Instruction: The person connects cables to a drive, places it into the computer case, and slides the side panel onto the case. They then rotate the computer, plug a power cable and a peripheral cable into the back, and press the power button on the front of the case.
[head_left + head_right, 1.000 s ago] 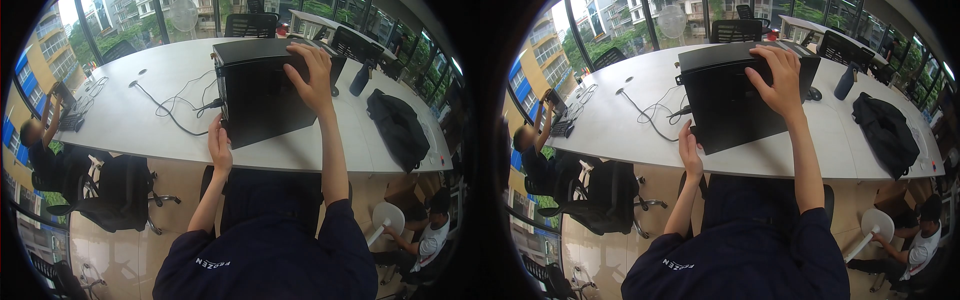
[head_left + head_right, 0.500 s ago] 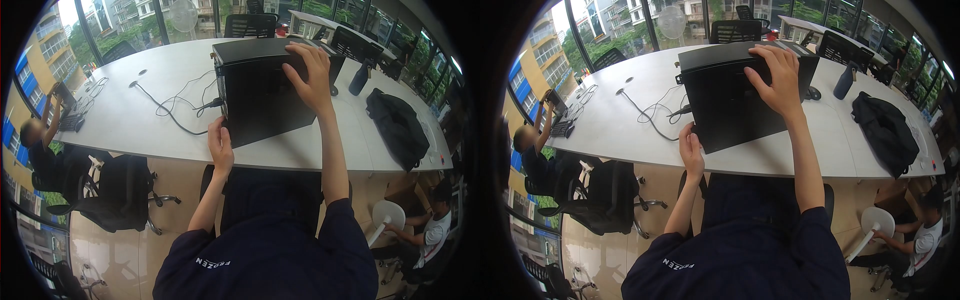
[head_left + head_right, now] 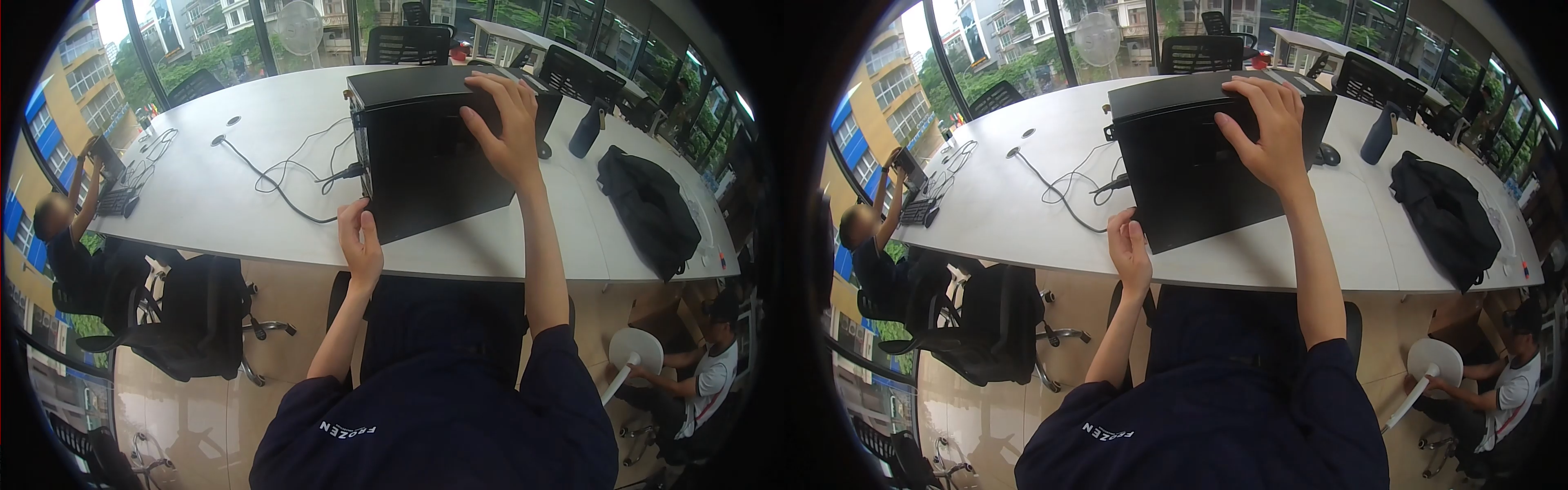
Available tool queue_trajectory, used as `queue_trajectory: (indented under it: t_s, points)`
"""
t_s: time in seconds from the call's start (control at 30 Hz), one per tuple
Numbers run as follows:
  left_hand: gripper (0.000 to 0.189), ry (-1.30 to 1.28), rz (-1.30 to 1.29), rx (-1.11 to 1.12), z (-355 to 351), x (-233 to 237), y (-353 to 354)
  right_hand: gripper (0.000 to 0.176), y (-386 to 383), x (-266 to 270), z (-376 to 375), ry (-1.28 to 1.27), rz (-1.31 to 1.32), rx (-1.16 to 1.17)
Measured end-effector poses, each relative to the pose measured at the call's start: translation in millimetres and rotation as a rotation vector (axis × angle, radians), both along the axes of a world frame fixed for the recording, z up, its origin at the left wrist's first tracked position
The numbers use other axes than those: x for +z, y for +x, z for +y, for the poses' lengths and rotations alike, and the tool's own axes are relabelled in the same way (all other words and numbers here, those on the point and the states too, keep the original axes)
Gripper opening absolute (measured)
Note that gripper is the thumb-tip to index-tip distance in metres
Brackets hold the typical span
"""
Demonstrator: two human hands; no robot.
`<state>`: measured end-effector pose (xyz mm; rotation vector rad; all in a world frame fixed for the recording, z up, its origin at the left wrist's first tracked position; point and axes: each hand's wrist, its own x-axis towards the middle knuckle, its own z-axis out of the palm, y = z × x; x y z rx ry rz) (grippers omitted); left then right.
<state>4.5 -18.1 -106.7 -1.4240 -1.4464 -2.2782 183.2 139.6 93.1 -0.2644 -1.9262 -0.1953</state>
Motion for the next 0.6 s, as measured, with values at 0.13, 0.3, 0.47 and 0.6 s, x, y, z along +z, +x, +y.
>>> queue_trajectory:
  t_s: [0.13,0.3,0.47,0.6]
  points:
    - [0.024,0.067,-0.060,0.040,6.2,-6.3,4.1,0.036,0.9,0.5,-1.4,-0.006,-0.004,-0.002]
    - [0.032,-0.008,-0.105,0.024,-0.9,-3.7,2.3,0.037,0.6,0.6,-1.8,-0.003,-0.009,-0.007]
    - [0.037,-0.139,0.106,0.107,-3.4,2.4,1.9,0.036,0.3,0.9,-3.1,-0.007,-0.013,-0.003]
    - [0.039,-0.096,0.083,0.044,-4.0,3.3,2.6,0.037,-0.3,1.1,-1.2,-0.021,-0.014,-0.002]
